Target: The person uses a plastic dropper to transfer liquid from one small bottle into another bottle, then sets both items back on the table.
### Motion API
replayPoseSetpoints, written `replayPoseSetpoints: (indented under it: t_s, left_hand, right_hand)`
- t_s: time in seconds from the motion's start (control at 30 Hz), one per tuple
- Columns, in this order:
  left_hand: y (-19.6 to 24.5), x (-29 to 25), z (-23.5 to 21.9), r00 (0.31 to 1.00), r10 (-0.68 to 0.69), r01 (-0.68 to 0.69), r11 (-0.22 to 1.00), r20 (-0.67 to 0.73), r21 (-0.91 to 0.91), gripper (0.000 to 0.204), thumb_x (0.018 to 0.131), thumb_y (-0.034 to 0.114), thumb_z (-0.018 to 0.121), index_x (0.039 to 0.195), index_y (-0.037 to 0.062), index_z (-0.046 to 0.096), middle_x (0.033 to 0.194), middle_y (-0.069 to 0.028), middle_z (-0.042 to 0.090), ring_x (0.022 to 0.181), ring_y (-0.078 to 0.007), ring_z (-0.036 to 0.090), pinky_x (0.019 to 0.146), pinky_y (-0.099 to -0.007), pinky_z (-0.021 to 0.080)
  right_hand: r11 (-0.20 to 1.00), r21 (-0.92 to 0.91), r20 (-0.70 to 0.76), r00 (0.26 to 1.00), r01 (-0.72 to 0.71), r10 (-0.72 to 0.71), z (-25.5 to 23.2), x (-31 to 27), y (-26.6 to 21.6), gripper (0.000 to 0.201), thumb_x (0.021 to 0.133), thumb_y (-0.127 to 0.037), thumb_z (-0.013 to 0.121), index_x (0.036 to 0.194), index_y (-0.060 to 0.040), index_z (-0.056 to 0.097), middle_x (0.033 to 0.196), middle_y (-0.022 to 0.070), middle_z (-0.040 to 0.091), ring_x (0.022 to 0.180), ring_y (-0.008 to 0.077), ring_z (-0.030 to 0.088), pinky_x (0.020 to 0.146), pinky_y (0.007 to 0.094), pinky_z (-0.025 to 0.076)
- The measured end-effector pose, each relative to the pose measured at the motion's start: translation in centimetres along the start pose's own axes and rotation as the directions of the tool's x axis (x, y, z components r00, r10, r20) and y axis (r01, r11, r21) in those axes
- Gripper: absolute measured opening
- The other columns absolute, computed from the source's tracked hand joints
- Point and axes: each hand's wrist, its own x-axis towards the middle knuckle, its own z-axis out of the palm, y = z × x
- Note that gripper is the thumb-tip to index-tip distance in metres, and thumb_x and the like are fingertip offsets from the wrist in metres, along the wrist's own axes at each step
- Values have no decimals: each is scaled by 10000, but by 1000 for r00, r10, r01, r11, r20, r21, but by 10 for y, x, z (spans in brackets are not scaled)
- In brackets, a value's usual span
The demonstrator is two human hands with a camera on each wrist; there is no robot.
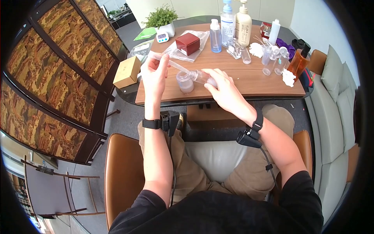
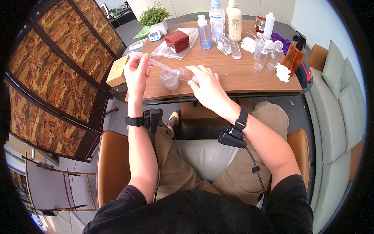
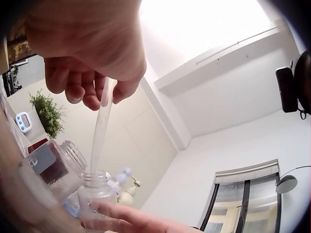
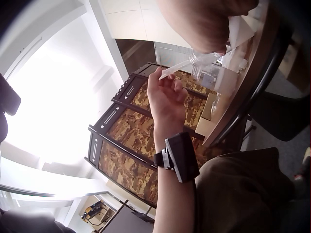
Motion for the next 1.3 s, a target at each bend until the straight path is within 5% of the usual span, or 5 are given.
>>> replayPoseSetpoints:
  t_s: [0.5,1.0,1.3]
  left_hand:
    - [3,0,0,999,-39,39,999,-1,7,165,1081,206,763,1046,48,732,812,21,680,564,-7,448,495,-217,294]
    - [5,0,-2,989,-148,149,989,31,-22,182,1063,185,784,1097,21,713,827,-59,724,539,-25,478,505,-222,345]
    - [4,-1,0,995,-94,94,995,21,15,121,1073,156,751,1058,38,734,839,2,708,565,-9,451,500,-211,307]
  right_hand:
    - [1000,-7,-10,1000,20,-20,1,-1,1,450,1020,-92,707,1460,-48,622,1332,177,674,1294,373,615,1114,526,457]
    - [1000,-7,0,1000,9,-9,-1,-1,-2,450,1020,-89,707,1459,-41,622,1332,184,674,1290,381,617,1108,524,463]
    - [1000,-3,-2,1000,8,-8,-1,-1,-1,449,1023,-92,704,1461,-43,622,1331,179,675,1291,378,616,1109,524,461]
